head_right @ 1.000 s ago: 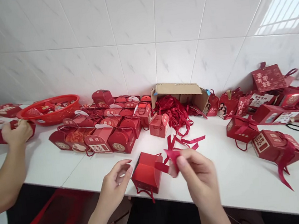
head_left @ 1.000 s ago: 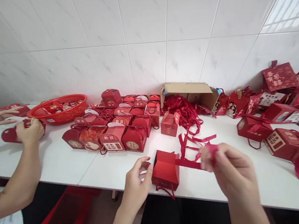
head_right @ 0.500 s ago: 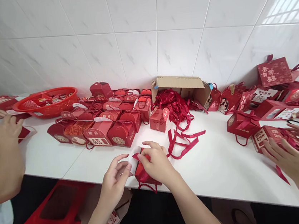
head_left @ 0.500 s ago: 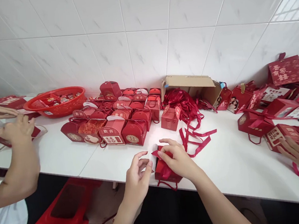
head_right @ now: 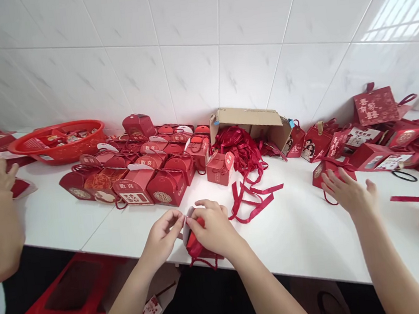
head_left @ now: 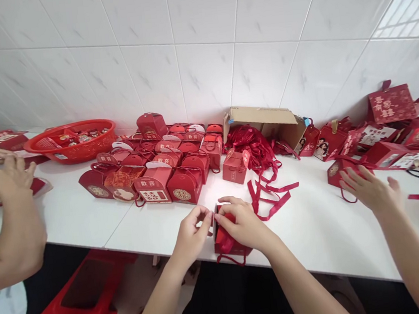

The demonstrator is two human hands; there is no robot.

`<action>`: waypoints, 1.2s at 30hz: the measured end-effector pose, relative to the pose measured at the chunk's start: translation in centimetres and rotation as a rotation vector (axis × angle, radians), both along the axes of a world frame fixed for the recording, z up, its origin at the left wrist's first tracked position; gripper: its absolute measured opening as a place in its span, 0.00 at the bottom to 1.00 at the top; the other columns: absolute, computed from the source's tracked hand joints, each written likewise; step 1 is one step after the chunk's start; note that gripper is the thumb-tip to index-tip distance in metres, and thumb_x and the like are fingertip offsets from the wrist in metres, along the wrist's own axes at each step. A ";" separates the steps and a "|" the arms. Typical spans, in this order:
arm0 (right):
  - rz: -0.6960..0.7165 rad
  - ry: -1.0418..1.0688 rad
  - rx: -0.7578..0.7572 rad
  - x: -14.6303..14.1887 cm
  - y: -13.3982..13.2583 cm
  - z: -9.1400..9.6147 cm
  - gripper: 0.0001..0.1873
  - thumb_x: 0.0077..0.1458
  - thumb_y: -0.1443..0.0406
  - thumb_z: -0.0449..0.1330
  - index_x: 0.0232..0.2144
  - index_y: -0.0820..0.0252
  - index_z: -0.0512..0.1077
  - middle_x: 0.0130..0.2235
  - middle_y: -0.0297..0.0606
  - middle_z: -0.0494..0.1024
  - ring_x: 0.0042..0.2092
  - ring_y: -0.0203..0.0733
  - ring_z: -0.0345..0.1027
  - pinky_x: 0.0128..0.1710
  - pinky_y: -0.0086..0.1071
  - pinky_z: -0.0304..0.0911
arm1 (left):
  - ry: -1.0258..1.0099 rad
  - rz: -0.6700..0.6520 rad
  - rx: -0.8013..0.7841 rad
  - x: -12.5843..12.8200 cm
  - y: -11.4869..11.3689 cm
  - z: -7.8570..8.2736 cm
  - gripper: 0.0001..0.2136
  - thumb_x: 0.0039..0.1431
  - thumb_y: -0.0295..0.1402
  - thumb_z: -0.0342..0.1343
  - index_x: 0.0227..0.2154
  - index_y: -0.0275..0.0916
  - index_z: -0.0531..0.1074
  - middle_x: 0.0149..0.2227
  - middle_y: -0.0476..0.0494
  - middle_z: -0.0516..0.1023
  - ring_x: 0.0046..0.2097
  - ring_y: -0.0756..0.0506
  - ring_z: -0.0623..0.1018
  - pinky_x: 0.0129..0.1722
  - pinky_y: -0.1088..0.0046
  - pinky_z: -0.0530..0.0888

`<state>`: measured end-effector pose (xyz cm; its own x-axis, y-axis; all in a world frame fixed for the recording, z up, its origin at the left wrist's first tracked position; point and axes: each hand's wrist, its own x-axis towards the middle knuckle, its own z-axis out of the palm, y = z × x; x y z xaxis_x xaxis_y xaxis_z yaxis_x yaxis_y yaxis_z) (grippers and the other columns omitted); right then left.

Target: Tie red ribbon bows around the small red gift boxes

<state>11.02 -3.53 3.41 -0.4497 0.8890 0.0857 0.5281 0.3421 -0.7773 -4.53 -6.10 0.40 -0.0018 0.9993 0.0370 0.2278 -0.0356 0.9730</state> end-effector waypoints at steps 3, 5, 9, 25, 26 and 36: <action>-0.099 0.129 0.084 1.1 0.1 -0.5 0.10 0.59 0.60 0.54 0.33 0.56 0.74 0.54 0.46 0.69 0.60 0.51 0.58 0.58 0.51 0.49 | 0.148 0.033 -0.015 -1.3 0.1 -1.0 0.14 0.59 0.45 0.48 0.27 0.39 0.65 0.28 0.49 0.69 0.32 0.47 0.72 0.30 0.75 0.72; -0.206 0.255 0.146 2.6 0.0 -1.1 0.11 0.61 0.60 0.52 0.38 0.56 0.73 0.54 0.46 0.68 0.59 0.49 0.59 0.58 0.49 0.52 | 0.350 0.112 -0.034 -3.4 -0.2 -2.1 0.13 0.59 0.44 0.48 0.27 0.40 0.65 0.27 0.48 0.71 0.32 0.46 0.73 0.31 0.73 0.70; -0.269 0.369 0.155 6.3 -0.7 -3.1 0.11 0.62 0.60 0.52 0.42 0.54 0.72 0.52 0.44 0.71 0.57 0.48 0.62 0.56 0.48 0.58 | 0.778 0.370 -0.117 -8.8 -1.0 -4.2 0.11 0.57 0.41 0.47 0.24 0.41 0.67 0.27 0.44 0.75 0.30 0.42 0.74 0.31 0.69 0.68; -0.170 0.239 0.044 7.6 -1.9 -4.8 0.12 0.57 0.58 0.57 0.27 0.59 0.68 0.27 0.34 0.71 0.30 0.38 0.63 0.31 0.32 0.63 | -0.142 -0.212 -0.206 -0.6 1.0 -0.8 0.13 0.57 0.46 0.53 0.31 0.40 0.65 0.25 0.54 0.63 0.24 0.54 0.63 0.25 0.79 0.64; -0.160 0.236 0.051 7.7 -1.9 -4.7 0.10 0.56 0.59 0.58 0.26 0.59 0.68 0.26 0.33 0.70 0.30 0.37 0.62 0.30 0.31 0.62 | -0.160 -0.212 -0.252 -0.8 1.0 -0.8 0.15 0.58 0.47 0.52 0.28 0.39 0.64 0.24 0.55 0.60 0.22 0.54 0.60 0.23 0.79 0.61; -0.254 0.254 0.564 7.6 -1.2 -5.4 0.11 0.52 0.74 0.52 0.22 0.56 0.61 0.25 0.33 0.63 0.28 0.37 0.58 0.25 0.30 0.57 | -0.313 -0.194 -0.303 -1.1 1.6 0.3 0.21 0.50 0.47 0.59 0.21 0.40 0.55 0.20 0.59 0.47 0.20 0.56 0.48 0.20 0.79 0.49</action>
